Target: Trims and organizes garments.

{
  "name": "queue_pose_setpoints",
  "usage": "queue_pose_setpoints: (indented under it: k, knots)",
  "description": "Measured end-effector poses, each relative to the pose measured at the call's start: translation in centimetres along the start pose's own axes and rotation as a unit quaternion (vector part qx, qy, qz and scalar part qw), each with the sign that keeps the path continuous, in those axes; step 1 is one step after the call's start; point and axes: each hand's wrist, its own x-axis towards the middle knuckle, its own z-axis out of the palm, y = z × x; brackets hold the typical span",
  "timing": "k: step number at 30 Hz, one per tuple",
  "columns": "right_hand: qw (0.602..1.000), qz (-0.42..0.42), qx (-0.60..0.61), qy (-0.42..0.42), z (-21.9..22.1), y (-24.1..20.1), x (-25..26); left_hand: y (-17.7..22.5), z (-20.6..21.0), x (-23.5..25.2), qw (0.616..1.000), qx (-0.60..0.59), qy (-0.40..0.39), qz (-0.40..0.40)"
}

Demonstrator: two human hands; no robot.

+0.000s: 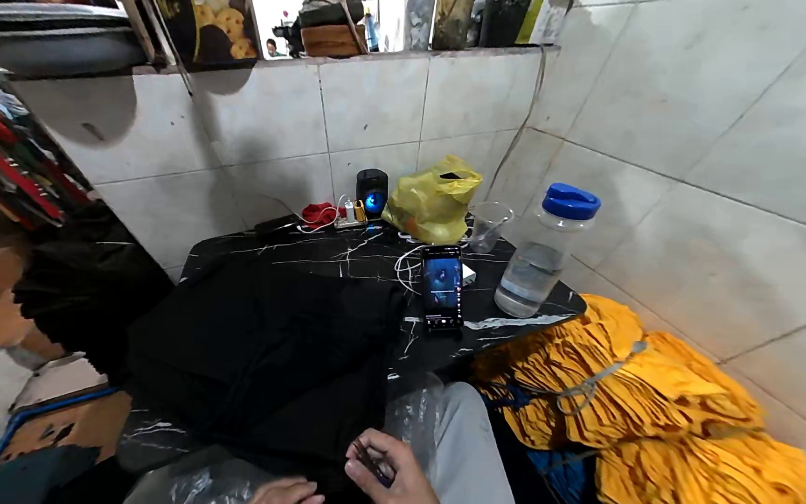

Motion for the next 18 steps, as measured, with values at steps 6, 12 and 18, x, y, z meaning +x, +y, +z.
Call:
queue_pose_setpoints:
  k: [6,12,18]
  knots:
    - [0.971,0.105,0.202,0.077,0.0,-1.4,-0.1,0.0,1.6,0.7,0.997,0.081,0.001,0.018]
    - [0.947,0.147,0.278,0.071,0.1,-1.5,-0.1,0.2,1.5,1.1,0.995,0.081,0.027,0.050]
    - [0.962,0.129,0.231,0.065,0.3,-2.0,-0.5,1.4,2.1,1.4,0.998,0.061,0.036,-0.003]
